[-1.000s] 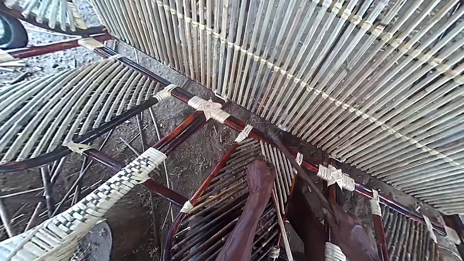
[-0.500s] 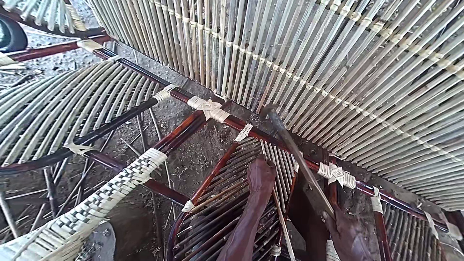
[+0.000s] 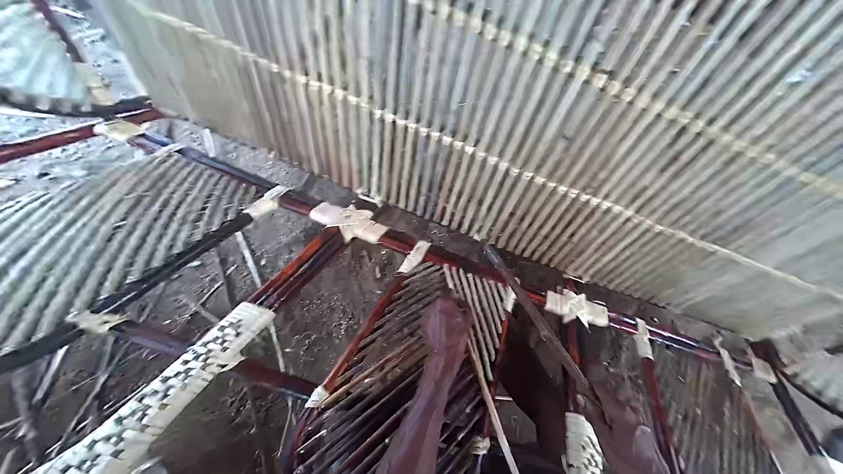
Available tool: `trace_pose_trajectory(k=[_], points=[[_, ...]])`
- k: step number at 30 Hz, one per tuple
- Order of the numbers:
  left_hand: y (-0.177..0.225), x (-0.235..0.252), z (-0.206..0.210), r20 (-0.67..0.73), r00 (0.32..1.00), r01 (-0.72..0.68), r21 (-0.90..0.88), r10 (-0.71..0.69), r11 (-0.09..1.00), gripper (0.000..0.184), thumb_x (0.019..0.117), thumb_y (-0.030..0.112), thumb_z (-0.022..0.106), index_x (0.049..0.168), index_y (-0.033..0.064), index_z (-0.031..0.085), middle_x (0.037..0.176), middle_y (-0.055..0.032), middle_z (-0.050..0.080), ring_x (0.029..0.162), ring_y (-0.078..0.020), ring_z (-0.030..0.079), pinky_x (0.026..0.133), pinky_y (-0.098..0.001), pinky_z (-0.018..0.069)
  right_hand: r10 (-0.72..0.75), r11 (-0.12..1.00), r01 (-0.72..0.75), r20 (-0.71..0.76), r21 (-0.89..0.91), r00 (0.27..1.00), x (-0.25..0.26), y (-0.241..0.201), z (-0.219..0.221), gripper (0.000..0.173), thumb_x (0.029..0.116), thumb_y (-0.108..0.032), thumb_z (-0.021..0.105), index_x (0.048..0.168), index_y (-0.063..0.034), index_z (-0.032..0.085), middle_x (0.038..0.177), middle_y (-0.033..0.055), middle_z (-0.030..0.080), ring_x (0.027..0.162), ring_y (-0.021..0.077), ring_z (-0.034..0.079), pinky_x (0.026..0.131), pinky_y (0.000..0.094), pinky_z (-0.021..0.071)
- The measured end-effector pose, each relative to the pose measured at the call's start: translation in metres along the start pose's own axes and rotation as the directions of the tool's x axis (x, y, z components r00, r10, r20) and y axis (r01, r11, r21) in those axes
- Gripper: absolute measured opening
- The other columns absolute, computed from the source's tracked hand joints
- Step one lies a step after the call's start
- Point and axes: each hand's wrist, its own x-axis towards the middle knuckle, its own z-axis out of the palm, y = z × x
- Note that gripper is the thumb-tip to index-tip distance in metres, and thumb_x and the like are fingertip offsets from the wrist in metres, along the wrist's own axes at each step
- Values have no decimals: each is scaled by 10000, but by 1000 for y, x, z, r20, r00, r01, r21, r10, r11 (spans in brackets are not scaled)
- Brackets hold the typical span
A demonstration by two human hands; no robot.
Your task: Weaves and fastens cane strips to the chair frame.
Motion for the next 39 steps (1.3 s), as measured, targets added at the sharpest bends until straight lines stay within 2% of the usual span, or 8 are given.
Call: trace_pose_trajectory(k=[6, 16, 21, 23, 26, 31, 34, 39], points=[[-8, -28, 5, -15, 987, -155, 129, 158, 979, 303, 1016, 237, 631, 1180, -11, 693, 1050, -286, 713, 1031, -480, 691, 891, -649, 531, 249, 968, -239, -243, 73, 937, -87, 39, 1, 470, 985, -195, 569, 1447, -114, 605, 1082, 210, 745, 922, 431, 722, 807, 658, 539], [-44, -204, 35, -24, 960, -281, -1, 281, 960, 491, 1019, 186, 652, 1446, -29, 537, 1242, -317, 640, 1119, -493, 643, 962, -660, 489, 187, 974, -189, 28, 125, 982, -70, 64, 24, 535, 1056, -271, 559, 1529, -47, 449, 1478, 277, 485, 1304, 445, 547, 1046, 594, 478], [-65, -209, 42, -29, 956, -294, -85, 293, 952, 415, 1046, 263, 609, 1388, 29, 589, 1164, -277, 673, 1039, -471, 660, 892, -713, 484, 87, 979, -55, -162, 194, 983, -158, 109, -44, 315, 1033, -160, 594, 1331, -81, 662, 1257, 182, 679, 1118, 349, 677, 951, 569, 548], [-64, -208, 43, -35, 952, -306, -92, 304, 948, 426, 1041, 257, 618, 1400, 30, 577, 1165, -281, 673, 1030, -477, 665, 884, -716, 489, 76, 972, -73, -7, 223, 997, -202, 130, -51, 176, 1041, -140, 584, 1102, -58, 727, 927, 127, 731, 811, 275, 720, 765, 530, 594], [-64, -209, 47, -32, 955, -295, -127, 294, 947, 433, 1028, 229, 643, 1398, 18, 570, 1154, -281, 670, 1022, -468, 659, 889, -704, 486, 87, 984, -151, 495, 91, 864, -227, 175, -7, 235, 1040, -215, 573, 1069, -36, 723, 865, 132, 721, 735, 265, 709, 750, 496, 599], [-71, -212, 48, -32, 960, -279, -206, 279, 938, 395, 1031, 229, 639, 1360, 18, 576, 1143, -252, 664, 912, -407, 692, 803, -658, 551, -57, 992, 118, 683, -43, 729, -239, 185, 56, 319, 1027, -179, 563, 1176, 93, 637, 1170, 324, 641, 1117, 488, 620, 946, 649, 470], [-66, -217, 48, -47, 959, -283, -195, 279, 939, 378, 1024, 242, 646, 1321, 13, 597, 1096, -251, 677, 894, -415, 695, 779, -657, 554, 161, 985, -58, 753, -162, 638, -245, 104, 8, 399, 1096, -130, 450, 1394, 129, 506, 1425, 351, 513, 1345, 476, 491, 1139, 578, 348], [-58, -217, 43, 18, 984, -166, -231, 175, 959, 509, 1023, 244, 650, 1462, 25, 514, 1169, -252, 679, 942, -382, 720, 856, -585, 591, 147, 980, 33, 833, -195, 533, -243, 53, -30, 362, 1085, -10, 393, 1370, 195, 483, 1409, 411, 487, 1326, 514, 482, 1136, 557, 341]])
